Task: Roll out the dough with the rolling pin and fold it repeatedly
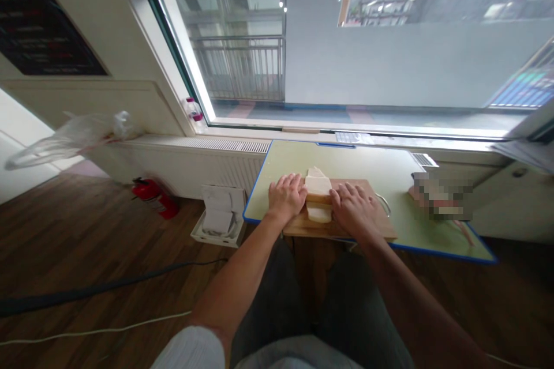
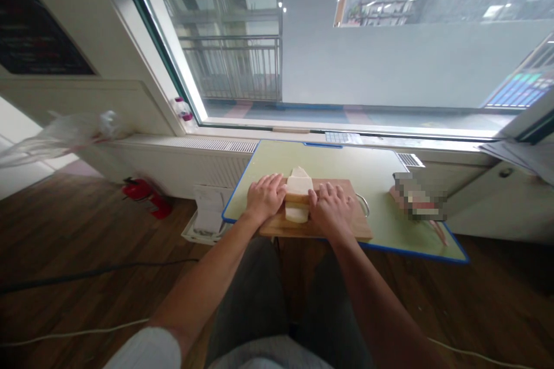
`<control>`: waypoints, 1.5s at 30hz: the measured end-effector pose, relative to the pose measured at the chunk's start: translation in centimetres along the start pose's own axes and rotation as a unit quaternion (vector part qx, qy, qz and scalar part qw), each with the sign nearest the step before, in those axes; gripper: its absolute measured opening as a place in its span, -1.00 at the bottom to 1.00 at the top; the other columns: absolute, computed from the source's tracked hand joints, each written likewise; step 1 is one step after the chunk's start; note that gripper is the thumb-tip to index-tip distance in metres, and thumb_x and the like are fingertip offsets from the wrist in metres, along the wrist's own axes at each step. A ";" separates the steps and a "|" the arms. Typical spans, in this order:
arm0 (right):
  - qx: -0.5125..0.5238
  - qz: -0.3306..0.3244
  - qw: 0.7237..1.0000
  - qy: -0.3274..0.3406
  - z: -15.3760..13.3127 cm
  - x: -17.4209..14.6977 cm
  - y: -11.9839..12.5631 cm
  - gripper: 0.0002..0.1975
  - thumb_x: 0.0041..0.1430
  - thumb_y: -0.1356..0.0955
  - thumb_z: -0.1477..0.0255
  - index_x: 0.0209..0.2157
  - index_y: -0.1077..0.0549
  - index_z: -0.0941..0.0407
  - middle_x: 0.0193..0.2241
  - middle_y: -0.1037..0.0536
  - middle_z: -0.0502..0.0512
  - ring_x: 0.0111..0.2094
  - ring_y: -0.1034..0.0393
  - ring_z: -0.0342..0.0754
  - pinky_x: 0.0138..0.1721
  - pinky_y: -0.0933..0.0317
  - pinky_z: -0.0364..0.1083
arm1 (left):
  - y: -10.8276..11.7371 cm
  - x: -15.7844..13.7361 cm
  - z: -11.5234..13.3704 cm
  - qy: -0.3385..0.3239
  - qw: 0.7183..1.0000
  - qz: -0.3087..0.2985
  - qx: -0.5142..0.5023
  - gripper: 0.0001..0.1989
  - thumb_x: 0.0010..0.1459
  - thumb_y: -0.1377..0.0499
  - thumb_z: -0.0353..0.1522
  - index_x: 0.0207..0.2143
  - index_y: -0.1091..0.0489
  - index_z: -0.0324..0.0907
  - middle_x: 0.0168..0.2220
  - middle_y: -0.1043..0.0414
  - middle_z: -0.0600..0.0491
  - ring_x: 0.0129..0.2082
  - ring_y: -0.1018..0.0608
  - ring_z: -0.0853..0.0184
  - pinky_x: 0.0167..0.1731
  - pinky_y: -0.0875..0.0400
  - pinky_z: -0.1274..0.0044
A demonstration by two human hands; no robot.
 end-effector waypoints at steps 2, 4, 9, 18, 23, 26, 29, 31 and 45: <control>0.001 0.005 1.000 -0.007 0.1 -0.4 -0.1 -0.38 0.59 -0.06 0.14 0.39 -0.42 0.10 0.44 -0.37 0.20 0.46 -0.16 0.23 0.39 -0.04 0.27 | -0.1 -0.3 -0.1 -0.009 1.000 0.004 0.000 -0.50 0.51 0.01 -0.15 0.33 -0.45 -0.08 0.39 -0.45 -0.04 0.39 -0.44 0.09 0.37 -0.31 0.17; 0.008 0.017 1.000 -0.013 0.3 -1.2 -0.6 -0.39 0.59 -0.07 0.13 0.39 -0.42 0.08 0.45 -0.37 0.17 0.47 -0.15 0.20 0.41 -0.03 0.26 | -0.2 -1.2 -0.2 -0.021 1.000 0.013 -0.004 -0.50 0.52 0.03 -0.14 0.30 -0.48 -0.10 0.38 -0.46 -0.05 0.40 -0.42 0.10 0.37 -0.31 0.20; 0.008 0.024 1.000 -0.010 0.4 -1.1 -0.9 -0.39 0.58 -0.08 0.12 0.40 -0.41 0.07 0.47 -0.33 0.17 0.49 -0.10 0.20 0.41 -0.01 0.26 | -0.1 -1.7 -0.3 -0.026 0.999 0.022 -0.004 -0.49 0.52 0.04 -0.12 0.29 -0.49 -0.09 0.38 -0.46 -0.03 0.41 -0.40 0.08 0.36 -0.33 0.21; -0.018 0.012 0.999 0.025 0.0 0.7 0.2 -0.43 0.58 -0.07 0.19 0.25 -0.54 0.07 0.35 -0.49 0.22 0.37 -0.25 0.22 0.34 -0.06 0.24 | 0.2 0.4 0.3 -0.005 1.000 0.002 0.007 -0.56 0.52 0.03 -0.17 0.16 -0.56 -0.06 0.35 -0.49 -0.04 0.35 -0.46 0.08 0.29 -0.37 0.15; -0.005 0.043 0.999 -0.007 0.7 -2.2 -1.8 -0.36 0.56 -0.07 0.14 0.46 -0.33 0.11 0.48 -0.30 0.21 0.49 -0.08 0.22 0.43 0.03 0.29 | 0.1 -3.7 -0.4 -0.020 0.999 0.027 -0.024 -0.46 0.52 0.05 -0.11 0.37 -0.41 -0.10 0.42 -0.41 -0.04 0.45 -0.35 0.09 0.38 -0.32 0.22; 0.000 0.033 0.999 -0.011 0.6 -1.5 -1.8 -0.36 0.57 -0.06 0.13 0.46 -0.33 0.08 0.49 -0.29 0.19 0.49 -0.08 0.22 0.43 0.05 0.31 | 0.1 -3.1 -0.5 -0.018 0.999 0.019 -0.020 -0.47 0.53 0.06 -0.11 0.35 -0.43 -0.07 0.42 -0.41 -0.02 0.45 -0.36 0.09 0.38 -0.31 0.20; 0.002 0.012 1.000 0.006 0.1 0.8 -0.9 -0.41 0.58 -0.06 0.15 0.34 -0.46 0.05 0.41 -0.41 0.21 0.43 -0.17 0.24 0.37 -0.02 0.29 | 0.0 -0.3 -0.2 -0.007 1.000 0.004 0.000 -0.53 0.53 0.05 -0.13 0.21 -0.54 0.01 0.39 -0.45 0.02 0.41 -0.40 0.08 0.34 -0.33 0.13; 0.000 0.009 1.000 0.018 -0.2 2.0 0.0 -0.45 0.57 -0.08 0.18 0.23 -0.55 0.06 0.31 -0.51 0.24 0.35 -0.25 0.24 0.33 -0.06 0.26 | 0.0 1.4 0.0 -0.001 1.000 -0.006 0.010 -0.56 0.51 0.03 -0.17 0.17 -0.57 0.01 0.37 -0.47 0.01 0.38 -0.44 0.07 0.32 -0.35 0.11; 0.002 0.069 0.998 0.007 0.6 -4.4 -1.7 -0.37 0.59 -0.09 0.12 0.46 -0.32 0.13 0.50 -0.26 0.23 0.50 -0.07 0.21 0.42 0.01 0.23 | 0.7 -4.9 -0.3 -0.032 0.999 0.018 -0.010 -0.44 0.53 0.04 -0.11 0.43 -0.33 -0.11 0.47 -0.33 -0.03 0.48 -0.31 0.14 0.42 -0.25 0.24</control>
Point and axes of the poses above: each hand's wrist, its own x-axis towards the middle knuckle, its own y-axis out of the back of the hand, z = x × y, the point moved 2 cm from there along x, towards the middle knuckle
